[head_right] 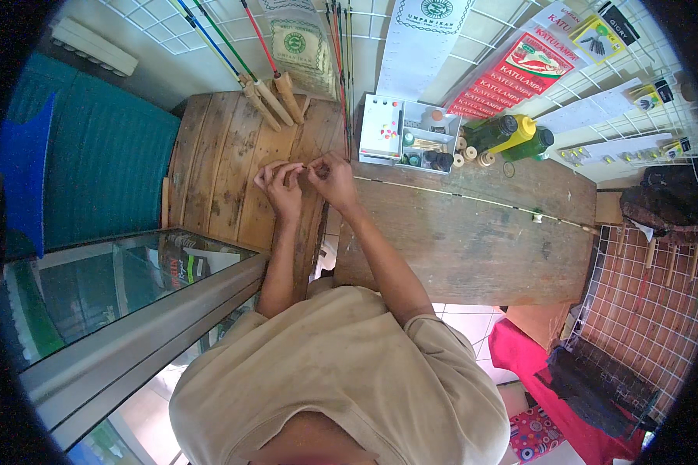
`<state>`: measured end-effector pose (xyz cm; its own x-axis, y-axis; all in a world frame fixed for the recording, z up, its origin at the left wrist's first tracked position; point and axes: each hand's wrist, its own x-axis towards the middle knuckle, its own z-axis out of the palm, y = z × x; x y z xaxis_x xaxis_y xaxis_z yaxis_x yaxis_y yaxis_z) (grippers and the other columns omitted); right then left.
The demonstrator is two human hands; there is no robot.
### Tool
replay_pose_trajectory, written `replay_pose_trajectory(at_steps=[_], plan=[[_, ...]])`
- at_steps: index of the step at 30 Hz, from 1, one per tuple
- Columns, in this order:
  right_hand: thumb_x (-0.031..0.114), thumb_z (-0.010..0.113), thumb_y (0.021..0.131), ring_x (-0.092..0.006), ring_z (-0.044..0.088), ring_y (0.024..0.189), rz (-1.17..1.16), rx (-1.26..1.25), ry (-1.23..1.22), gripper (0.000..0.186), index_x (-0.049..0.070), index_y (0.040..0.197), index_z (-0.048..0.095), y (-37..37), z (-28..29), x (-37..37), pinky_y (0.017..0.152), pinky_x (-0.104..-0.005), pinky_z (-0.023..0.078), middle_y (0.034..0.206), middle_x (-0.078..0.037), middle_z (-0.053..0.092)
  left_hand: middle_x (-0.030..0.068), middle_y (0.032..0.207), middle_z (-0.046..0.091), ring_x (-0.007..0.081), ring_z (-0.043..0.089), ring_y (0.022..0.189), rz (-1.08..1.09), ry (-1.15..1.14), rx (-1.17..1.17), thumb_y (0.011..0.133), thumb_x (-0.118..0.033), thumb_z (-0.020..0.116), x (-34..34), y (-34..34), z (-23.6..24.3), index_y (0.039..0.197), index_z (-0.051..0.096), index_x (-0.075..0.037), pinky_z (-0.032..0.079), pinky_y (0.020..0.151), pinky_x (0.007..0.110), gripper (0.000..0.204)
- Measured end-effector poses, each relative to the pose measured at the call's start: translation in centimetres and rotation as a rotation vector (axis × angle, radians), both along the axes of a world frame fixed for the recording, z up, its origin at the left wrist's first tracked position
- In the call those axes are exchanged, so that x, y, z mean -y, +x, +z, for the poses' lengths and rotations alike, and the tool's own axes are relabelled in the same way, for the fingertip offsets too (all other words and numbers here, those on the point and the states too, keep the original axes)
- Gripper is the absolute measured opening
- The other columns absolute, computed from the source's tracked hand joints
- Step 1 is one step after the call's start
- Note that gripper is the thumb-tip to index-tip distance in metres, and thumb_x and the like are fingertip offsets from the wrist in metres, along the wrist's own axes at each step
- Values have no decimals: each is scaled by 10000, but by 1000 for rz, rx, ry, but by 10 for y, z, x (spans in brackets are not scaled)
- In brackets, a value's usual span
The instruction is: Manually wrapping thread and applying components to repair a fishing rod tip or guide on a workbench.
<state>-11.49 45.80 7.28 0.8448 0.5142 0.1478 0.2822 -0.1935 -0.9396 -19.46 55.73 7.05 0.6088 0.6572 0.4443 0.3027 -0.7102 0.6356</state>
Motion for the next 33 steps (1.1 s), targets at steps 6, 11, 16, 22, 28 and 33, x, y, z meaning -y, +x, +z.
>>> replay_pose_trajectory(at_steps=[6, 11, 16, 22, 28, 33], plan=[[33, 707, 733, -256, 656, 718, 10, -1, 26, 151, -39, 836, 625, 1, 2, 2, 638, -328, 535, 829, -155, 612, 16, 975, 571, 272, 443, 1030, -19, 12, 16, 745, -82, 712, 0, 1, 2, 838, 700, -154, 377, 889, 399, 118], [30, 707, 728, -275, 641, 713, 10, 17, -18, 147, -41, 817, 613, 1, 3, 3, 639, -340, 524, 819, -161, 606, 15, 979, 571, 276, 435, 1039, -36, 9, 7, 745, -77, 712, -1, 0, -1, 841, 700, -154, 372, 893, 402, 124], [32, 707, 733, -238, 642, 698, 5, 38, -18, 137, -41, 812, 622, 3, 2, 2, 633, -318, 526, 800, -143, 609, 19, 966, 585, 265, 442, 1047, -32, -12, 33, 730, -42, 720, 1, 1, 0, 843, 710, -152, 344, 925, 405, 157], [40, 706, 743, -239, 637, 706, 20, 66, -13, 133, -37, 827, 637, 4, 0, 2, 636, -325, 516, 798, -140, 607, 24, 972, 583, 268, 440, 1048, -35, -9, 16, 741, -65, 722, 0, 2, 1, 842, 708, -149, 345, 926, 407, 132], [35, 691, 766, -246, 623, 721, 61, 82, -10, 139, -1, 900, 679, 5, 2, 6, 646, -328, 500, 833, -125, 608, 23, 966, 591, 259, 453, 1038, -65, -32, 1, 750, -115, 730, -4, 2, 0, 855, 709, -151, 324, 933, 409, 113], [21, 681, 785, -220, 619, 736, 62, 140, -49, 147, 18, 932, 693, 5, 0, 8, 636, -310, 489, 854, -102, 619, 20, 977, 590, 261, 452, 1040, -69, -41, -15, 750, -135, 733, -4, 3, 0, 869, 709, -155, 333, 921, 403, 123]])
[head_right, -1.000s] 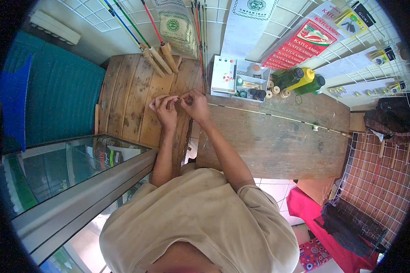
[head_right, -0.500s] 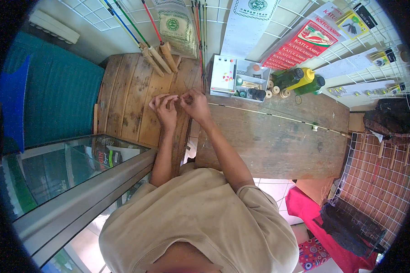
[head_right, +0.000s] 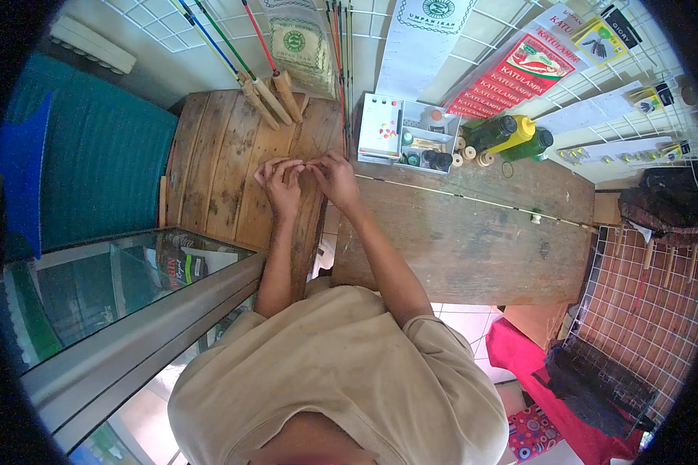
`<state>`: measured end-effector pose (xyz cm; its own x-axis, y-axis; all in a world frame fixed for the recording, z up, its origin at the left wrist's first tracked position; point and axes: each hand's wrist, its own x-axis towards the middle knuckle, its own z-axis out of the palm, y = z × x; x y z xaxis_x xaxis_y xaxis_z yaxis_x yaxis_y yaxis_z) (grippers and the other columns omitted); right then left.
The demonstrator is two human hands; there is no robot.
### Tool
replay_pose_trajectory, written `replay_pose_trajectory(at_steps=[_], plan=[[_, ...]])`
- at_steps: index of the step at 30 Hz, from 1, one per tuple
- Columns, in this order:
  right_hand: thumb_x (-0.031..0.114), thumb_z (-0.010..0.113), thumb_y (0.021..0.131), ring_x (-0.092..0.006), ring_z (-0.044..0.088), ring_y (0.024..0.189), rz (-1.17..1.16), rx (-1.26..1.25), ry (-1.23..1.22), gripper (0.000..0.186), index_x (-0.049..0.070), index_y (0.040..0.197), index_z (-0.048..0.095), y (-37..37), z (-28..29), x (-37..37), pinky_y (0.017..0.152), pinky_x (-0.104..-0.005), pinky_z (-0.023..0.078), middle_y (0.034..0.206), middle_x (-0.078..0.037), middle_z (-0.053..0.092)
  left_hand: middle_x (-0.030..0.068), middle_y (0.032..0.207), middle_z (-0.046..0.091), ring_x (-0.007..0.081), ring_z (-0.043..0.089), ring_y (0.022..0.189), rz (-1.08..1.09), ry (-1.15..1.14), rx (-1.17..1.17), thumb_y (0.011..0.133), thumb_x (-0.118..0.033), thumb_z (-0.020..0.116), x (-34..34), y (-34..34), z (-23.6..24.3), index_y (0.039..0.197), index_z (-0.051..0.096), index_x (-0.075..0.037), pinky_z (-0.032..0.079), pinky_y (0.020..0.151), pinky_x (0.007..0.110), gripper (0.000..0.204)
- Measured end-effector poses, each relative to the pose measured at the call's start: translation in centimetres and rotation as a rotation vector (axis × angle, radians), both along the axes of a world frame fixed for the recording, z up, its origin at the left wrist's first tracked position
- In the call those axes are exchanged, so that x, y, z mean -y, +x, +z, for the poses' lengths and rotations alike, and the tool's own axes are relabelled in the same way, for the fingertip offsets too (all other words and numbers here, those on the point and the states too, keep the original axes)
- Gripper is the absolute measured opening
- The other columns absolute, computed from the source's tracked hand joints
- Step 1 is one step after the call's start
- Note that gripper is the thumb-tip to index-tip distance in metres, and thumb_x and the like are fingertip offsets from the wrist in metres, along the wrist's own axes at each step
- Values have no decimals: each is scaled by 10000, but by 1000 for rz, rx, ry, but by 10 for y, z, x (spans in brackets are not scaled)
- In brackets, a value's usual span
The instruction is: Manually wrapping thread and applying components to repair a fishing rod tip or guide on a workbench.
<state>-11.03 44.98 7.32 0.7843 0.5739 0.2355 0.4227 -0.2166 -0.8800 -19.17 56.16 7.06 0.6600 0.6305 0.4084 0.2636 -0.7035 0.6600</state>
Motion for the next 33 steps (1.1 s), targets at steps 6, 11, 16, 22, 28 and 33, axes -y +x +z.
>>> replay_pose_trajectory(at_steps=[6, 11, 16, 22, 28, 33], plan=[[-7, 678, 777, -253, 604, 765, -21, 136, 65, 152, 22, 925, 697, -3, -3, -1, 653, -325, 481, 847, -105, 614, 19, 999, 585, 275, 436, 1049, -1, 4, -27, 758, -141, 727, 0, -1, -1, 888, 704, -165, 349, 909, 401, 134], [18, 663, 779, -323, 579, 826, -39, 67, 72, 117, 3, 893, 683, -4, -2, 0, 749, -387, 465, 855, -140, 606, 35, 982, 591, 259, 452, 1046, -27, -14, -13, 775, -121, 712, 0, -1, -1, 891, 713, -155, 302, 950, 402, 120], [19, 665, 777, -319, 579, 824, -48, 42, 56, 133, 6, 907, 686, -7, -2, 0, 749, -384, 467, 857, -140, 605, 40, 979, 593, 262, 458, 1029, -43, -6, 15, 798, -183, 711, -1, 0, -1, 877, 706, -136, 302, 946, 409, 92], [35, 673, 782, -314, 578, 822, -64, 39, 59, 156, 12, 935, 689, -8, -6, 0, 742, -384, 468, 863, -145, 602, 41, 979, 594, 260, 476, 1012, -35, 10, 4, 819, -200, 700, -1, 0, -1, 865, 699, -127, 302, 938, 410, 86], [54, 679, 789, -310, 570, 802, -80, 34, 18, 167, 20, 952, 693, -10, -7, 0, 728, -384, 465, 834, -144, 581, 66, 957, 610, 259, 477, 997, 22, -17, 76, 874, -190, 641, -2, 2, -4, 920, 655, -77, 336, 910, 401, 123], [55, 683, 787, -302, 563, 775, -77, 57, 36, 169, 22, 952, 694, -10, -14, 0, 707, -383, 462, 816, -141, 570, 113, 998, 637, 248, 554, 944, 34, -259, 188, 925, -84, 545, 5, 7, 5, 985, 544, -12, 425, 851, 364, 93]])
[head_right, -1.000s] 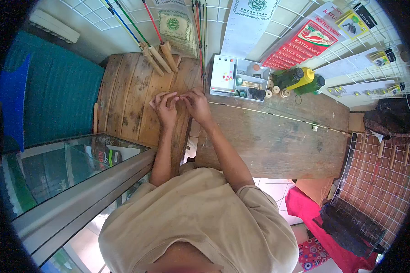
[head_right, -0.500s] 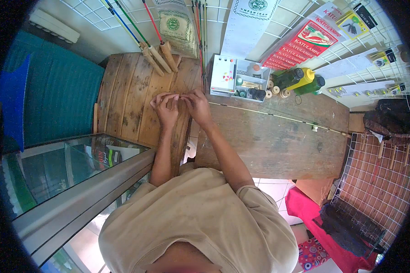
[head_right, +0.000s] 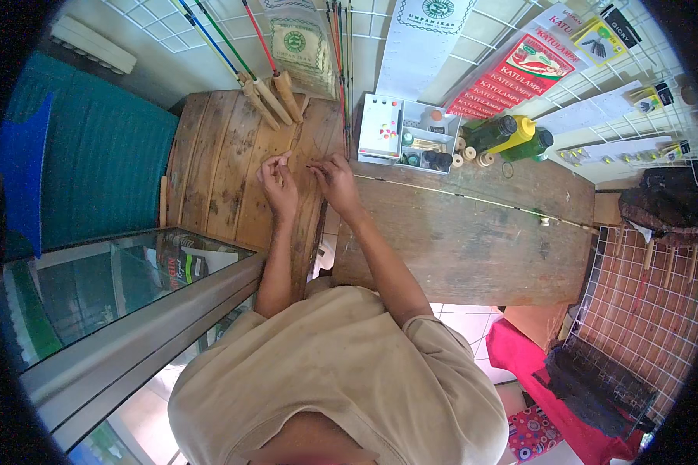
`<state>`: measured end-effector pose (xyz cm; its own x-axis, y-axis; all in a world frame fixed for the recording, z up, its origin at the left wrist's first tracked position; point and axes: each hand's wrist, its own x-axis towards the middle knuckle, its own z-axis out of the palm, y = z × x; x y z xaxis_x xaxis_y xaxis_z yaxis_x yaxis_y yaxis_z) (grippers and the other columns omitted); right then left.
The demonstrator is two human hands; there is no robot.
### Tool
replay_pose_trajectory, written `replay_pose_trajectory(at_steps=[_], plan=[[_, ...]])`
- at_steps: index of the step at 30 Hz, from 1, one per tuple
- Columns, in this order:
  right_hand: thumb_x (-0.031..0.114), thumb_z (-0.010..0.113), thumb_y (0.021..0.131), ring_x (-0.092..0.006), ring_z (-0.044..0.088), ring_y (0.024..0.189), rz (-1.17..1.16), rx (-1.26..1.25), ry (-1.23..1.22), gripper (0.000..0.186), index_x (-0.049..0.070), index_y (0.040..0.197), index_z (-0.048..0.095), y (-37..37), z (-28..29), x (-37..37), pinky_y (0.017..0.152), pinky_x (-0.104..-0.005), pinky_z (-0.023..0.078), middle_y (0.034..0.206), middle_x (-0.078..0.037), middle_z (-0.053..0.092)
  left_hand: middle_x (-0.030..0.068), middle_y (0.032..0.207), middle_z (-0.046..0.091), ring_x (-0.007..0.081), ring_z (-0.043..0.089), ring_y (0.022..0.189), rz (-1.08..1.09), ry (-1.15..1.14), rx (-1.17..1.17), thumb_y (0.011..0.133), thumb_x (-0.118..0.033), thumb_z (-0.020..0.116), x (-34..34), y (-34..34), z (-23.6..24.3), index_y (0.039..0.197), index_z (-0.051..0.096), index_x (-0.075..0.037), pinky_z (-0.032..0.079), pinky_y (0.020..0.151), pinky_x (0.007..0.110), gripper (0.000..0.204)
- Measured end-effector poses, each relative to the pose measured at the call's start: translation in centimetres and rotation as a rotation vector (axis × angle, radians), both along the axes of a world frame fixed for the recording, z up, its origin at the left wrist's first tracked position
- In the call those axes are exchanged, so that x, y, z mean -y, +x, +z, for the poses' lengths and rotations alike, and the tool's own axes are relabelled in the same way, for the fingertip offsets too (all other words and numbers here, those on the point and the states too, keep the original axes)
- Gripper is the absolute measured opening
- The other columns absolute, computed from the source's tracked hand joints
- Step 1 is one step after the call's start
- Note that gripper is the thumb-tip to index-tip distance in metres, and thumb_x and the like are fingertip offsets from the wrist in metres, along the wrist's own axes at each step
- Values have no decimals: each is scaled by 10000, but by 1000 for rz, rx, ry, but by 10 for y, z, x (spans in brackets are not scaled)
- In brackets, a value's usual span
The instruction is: Manually wrapping thread and applying components to repair a fishing rod tip or guide on a workbench.
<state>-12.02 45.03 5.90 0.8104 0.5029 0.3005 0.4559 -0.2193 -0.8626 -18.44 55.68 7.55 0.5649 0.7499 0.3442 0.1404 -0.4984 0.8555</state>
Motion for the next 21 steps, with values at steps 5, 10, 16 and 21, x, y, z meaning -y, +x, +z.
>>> replay_pose_trajectory(at_steps=[5, 10, 16, 21], plan=[[37, 702, 762, -247, 517, 769, -32, 147, -58, 192, 73, 950, 714, 1, -6, -1, 708, -347, 446, 808, -86, 563, 170, 943, 646, 215, 628, 854, -128, -272, 210, 981, -99, 460, 0, 2, -2, 1013, 487, 8, 468, 782, 311, 115], [46, 708, 747, -278, 498, 852, -19, 123, -49, 161, 53, 908, 704, 0, -8, 0, 778, -366, 426, 833, -100, 573, 109, 871, 622, 185, 617, 793, -118, -248, 89, 979, -120, 480, -5, 1, -5, 1006, 520, -14, 456, 757, 294, 117], [59, 712, 742, -299, 473, 925, -20, 106, -70, 170, 58, 911, 702, -1, -7, 1, 833, -379, 415, 865, -104, 570, 74, 861, 593, 176, 596, 778, -163, -213, 58, 950, -139, 546, -1, 2, 0, 1027, 575, -42, 437, 705, 307, 128], [84, 719, 739, -293, 466, 937, -16, 92, -102, 207, 83, 945, 705, -1, -5, 3, 857, -384, 405, 876, -94, 560, 71, 864, 588, 183, 567, 794, -79, -143, 50, 933, -133, 570, -1, 0, 3, 1005, 594, -39, 434, 731, 313, 121]])
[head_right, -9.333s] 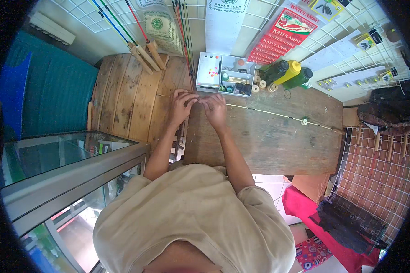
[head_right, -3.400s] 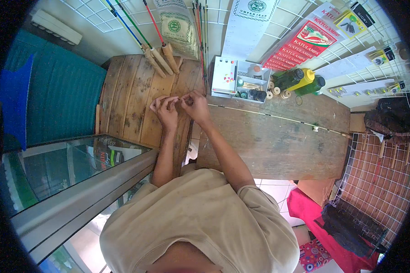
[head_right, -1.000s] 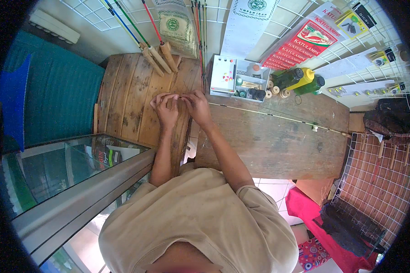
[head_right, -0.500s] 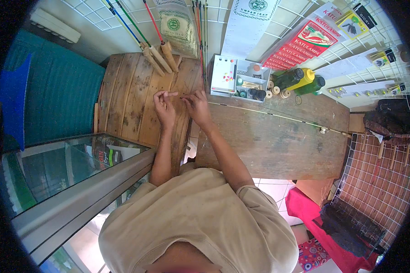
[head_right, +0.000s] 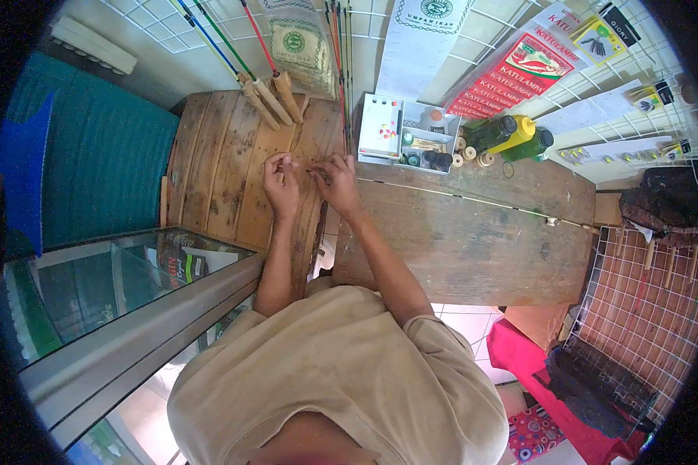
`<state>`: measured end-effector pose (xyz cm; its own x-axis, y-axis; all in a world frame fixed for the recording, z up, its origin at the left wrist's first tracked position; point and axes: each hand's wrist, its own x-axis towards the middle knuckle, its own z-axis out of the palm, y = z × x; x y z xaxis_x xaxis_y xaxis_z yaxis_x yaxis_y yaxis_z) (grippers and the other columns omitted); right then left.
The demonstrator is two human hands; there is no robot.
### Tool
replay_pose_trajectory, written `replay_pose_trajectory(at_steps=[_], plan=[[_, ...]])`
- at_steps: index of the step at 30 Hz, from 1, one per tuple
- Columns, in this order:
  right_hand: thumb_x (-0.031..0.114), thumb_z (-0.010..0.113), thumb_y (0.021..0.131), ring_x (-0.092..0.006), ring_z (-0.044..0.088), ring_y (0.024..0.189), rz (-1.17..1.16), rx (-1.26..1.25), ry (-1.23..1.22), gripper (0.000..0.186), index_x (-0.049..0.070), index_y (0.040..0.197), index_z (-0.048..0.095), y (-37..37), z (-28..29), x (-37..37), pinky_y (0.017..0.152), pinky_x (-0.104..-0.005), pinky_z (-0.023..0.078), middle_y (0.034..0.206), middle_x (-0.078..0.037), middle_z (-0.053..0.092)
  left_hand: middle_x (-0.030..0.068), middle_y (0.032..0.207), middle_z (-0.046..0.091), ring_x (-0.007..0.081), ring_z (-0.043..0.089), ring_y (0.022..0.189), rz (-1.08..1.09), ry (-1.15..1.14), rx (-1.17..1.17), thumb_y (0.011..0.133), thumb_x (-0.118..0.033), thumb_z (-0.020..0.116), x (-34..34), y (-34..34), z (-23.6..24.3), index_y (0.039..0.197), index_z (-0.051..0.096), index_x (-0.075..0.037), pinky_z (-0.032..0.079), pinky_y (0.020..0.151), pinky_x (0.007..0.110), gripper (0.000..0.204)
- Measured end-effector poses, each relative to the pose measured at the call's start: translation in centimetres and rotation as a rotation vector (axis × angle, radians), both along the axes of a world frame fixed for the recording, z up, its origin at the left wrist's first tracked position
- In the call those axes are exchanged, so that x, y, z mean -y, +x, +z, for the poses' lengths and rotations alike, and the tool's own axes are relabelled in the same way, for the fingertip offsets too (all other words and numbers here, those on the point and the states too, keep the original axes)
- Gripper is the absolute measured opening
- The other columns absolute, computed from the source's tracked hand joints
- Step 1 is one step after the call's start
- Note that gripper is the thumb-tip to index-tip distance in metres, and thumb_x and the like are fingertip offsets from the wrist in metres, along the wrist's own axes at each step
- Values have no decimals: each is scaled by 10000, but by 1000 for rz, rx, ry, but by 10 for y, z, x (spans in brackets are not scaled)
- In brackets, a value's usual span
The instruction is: Manually wrapping thread and applying components to repair a fishing rod tip or guide on a workbench.
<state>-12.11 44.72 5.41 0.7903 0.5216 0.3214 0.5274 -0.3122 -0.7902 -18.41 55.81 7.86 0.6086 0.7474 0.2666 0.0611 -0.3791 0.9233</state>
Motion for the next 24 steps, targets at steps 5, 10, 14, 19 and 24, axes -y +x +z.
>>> replay_pose_trajectory(at_steps=[5, 10, 14, 19, 24], plan=[[119, 720, 751, -284, 453, 934, 40, -31, 6, 240, 112, 991, 707, 3, 2, 3, 871, -382, 397, 896, -86, 546, 75, 848, 609, 189, 551, 806, 43, 47, 29, 924, -129, 580, -1, 2, 6, 987, 610, -40, 429, 730, 308, 113], [129, 723, 763, -269, 473, 930, 84, -63, 51, 244, 93, 1003, 701, 10, 11, 0, 858, -362, 392, 926, -80, 593, 71, 859, 626, 197, 555, 870, -58, 44, -2, 899, -101, 606, 4, 2, 17, 983, 622, -49, 452, 769, 330, 100], [149, 719, 767, -293, 465, 940, 155, -123, 54, 265, 76, 1020, 693, 14, 20, -5, 873, -384, 394, 955, -103, 615, 72, 916, 643, 220, 552, 925, -83, 139, -33, 882, -81, 618, 0, 2, 13, 966, 631, -47, 463, 798, 348, 91], [142, 714, 778, -301, 496, 914, 152, -133, 79, 209, 56, 968, 707, 21, 18, -8, 852, -384, 410, 917, -113, 629, 72, 1010, 650, 252, 529, 1002, -163, 207, 70, 876, -99, 628, -3, 6, 10, 1009, 644, -69, 448, 815, 360, 137], [114, 693, 810, -261, 558, 804, 70, -333, 99, 147, 56, 941, 727, 19, 29, -8, 767, -353, 452, 851, -119, 644, 74, 1018, 645, 271, 512, 1007, -96, 186, -75, 848, -122, 660, -4, 0, 6, 1039, 643, -78, 421, 855, 381, 197]])
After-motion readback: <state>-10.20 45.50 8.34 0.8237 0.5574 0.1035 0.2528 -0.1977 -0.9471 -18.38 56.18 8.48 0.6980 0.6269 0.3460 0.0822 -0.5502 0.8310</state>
